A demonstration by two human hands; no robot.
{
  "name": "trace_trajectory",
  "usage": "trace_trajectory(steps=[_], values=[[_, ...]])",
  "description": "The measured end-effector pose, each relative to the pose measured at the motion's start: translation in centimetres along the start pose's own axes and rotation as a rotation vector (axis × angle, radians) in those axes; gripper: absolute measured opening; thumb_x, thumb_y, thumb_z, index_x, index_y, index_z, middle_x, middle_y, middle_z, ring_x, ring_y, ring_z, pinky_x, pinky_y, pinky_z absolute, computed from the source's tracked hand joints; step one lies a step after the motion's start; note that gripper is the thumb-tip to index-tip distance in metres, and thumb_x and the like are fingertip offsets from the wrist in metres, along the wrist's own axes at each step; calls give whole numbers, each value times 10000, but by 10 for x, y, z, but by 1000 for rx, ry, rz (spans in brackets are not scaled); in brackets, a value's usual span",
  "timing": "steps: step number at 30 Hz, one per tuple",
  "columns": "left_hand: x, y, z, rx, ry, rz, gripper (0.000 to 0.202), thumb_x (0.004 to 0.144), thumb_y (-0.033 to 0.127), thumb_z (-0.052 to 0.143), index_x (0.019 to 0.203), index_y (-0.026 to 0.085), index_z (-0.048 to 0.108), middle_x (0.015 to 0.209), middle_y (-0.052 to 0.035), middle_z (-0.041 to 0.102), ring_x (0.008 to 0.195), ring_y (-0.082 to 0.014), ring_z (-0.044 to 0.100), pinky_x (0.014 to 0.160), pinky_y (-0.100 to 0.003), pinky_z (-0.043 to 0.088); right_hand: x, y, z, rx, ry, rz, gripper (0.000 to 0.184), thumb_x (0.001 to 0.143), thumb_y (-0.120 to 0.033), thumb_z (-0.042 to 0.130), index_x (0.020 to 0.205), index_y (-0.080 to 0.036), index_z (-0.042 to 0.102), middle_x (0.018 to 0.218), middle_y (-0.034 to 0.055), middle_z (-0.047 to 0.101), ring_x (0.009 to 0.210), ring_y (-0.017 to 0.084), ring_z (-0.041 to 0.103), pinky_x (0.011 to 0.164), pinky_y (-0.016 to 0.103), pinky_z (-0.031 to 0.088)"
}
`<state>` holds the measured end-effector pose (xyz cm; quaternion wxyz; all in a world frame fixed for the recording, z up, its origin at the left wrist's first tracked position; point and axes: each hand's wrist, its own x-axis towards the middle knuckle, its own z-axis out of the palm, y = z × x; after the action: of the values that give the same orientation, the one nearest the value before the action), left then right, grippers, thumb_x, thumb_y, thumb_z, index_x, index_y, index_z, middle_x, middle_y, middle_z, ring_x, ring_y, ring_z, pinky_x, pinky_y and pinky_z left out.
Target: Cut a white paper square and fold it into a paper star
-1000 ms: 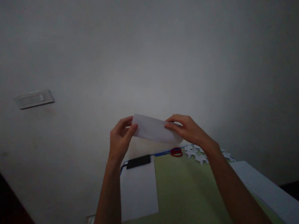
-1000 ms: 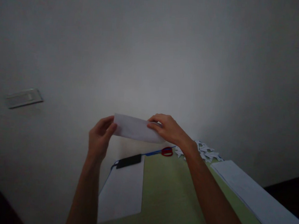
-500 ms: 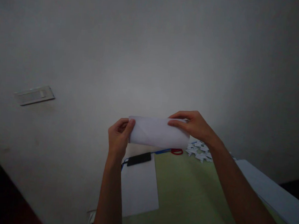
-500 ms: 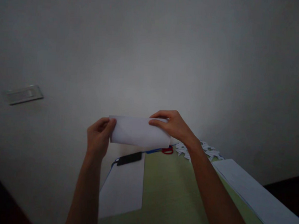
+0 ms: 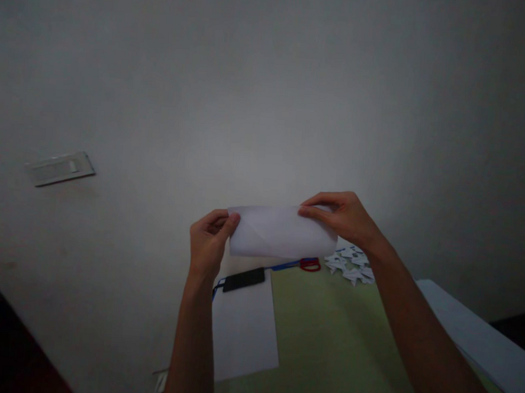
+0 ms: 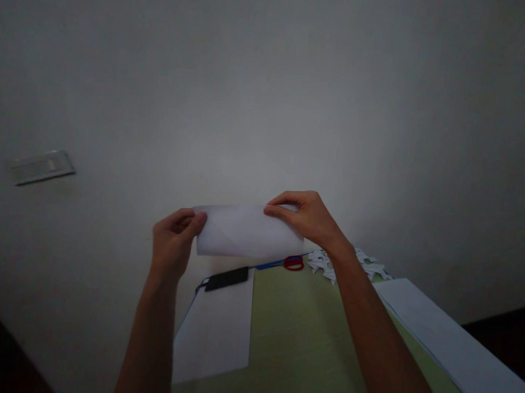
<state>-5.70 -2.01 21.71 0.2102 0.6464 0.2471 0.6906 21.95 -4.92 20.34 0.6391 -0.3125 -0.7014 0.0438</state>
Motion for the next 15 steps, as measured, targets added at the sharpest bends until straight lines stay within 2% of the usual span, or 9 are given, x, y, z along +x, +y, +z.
trace_trajectory(steps=[15], values=[[-2,4,1,-43,-41,-11,198,713,336,896,768,184,781,687,-4,716,588,-105,587,552,-210,450,0,-2,-3,8,-14,42,133,828,-370,811,815,-240,836,852,21,816,798,200,734,764,315,540]])
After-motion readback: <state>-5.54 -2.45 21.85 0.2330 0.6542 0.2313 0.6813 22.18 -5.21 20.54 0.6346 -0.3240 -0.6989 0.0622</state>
